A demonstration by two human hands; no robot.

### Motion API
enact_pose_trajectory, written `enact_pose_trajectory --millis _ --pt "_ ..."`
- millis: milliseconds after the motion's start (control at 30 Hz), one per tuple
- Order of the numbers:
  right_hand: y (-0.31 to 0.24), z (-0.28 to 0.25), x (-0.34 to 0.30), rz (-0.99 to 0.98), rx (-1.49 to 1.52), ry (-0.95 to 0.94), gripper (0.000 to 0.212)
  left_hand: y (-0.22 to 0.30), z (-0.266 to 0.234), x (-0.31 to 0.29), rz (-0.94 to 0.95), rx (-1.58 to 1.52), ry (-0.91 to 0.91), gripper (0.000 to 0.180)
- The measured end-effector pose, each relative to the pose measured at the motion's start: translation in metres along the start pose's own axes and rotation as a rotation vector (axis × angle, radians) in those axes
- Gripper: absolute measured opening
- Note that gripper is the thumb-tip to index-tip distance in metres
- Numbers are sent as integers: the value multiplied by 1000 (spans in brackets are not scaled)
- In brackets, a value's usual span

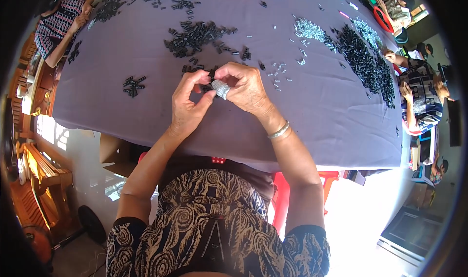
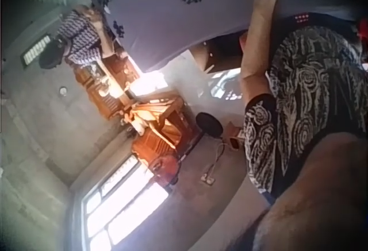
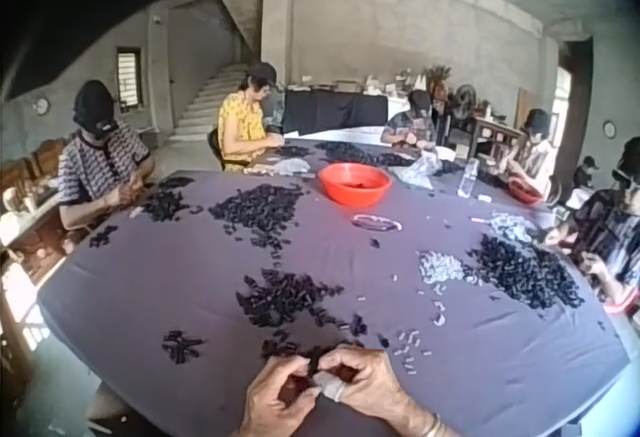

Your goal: Manually inserting small plastic pieces into a silver mesh sleeve to assemble components.

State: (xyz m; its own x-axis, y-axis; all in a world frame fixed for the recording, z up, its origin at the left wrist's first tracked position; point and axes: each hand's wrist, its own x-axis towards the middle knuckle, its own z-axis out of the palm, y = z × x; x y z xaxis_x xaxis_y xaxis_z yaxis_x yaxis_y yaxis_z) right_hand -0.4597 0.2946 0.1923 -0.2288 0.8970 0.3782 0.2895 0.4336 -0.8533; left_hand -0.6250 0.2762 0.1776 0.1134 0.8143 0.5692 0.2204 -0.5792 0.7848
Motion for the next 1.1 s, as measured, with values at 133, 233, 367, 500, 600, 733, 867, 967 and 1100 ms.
enact_pose_trajectory --millis 133,233,367,500,600,733,867,967,1100 --pt "1 4 -2 66 239 -17 16 -3 3 -3 -38 -52 7 38" --pt "2 7 -1 85 270 -27 15 -9 4 -6 -114 -158 53 32" --pt "2 1 0 45 182 -35 10 -11 5 -7 -137 -187 55 24" --pt "-3 -19 6 115 189 249 8 -15 5 -5 -136 -210 82 23" --pt "-1 -53 10 196 170 393 5 -17 6 -7 -188 -329 79 19" --pt "1 -97 5 226 -31 335 5 -20 4 -7 -220 -416 61 16" --pt "11 -123 -16 299 -114 22 5 -21 7 -6 -229 -453 15 17" --pt "11 -124 -32 346 -122 -92 6 -17 7 -5 -215 -426 9 17" --pt "9 -116 -46 360 -360 -77 9 -18 8 -5 -163 -407 -14 17"
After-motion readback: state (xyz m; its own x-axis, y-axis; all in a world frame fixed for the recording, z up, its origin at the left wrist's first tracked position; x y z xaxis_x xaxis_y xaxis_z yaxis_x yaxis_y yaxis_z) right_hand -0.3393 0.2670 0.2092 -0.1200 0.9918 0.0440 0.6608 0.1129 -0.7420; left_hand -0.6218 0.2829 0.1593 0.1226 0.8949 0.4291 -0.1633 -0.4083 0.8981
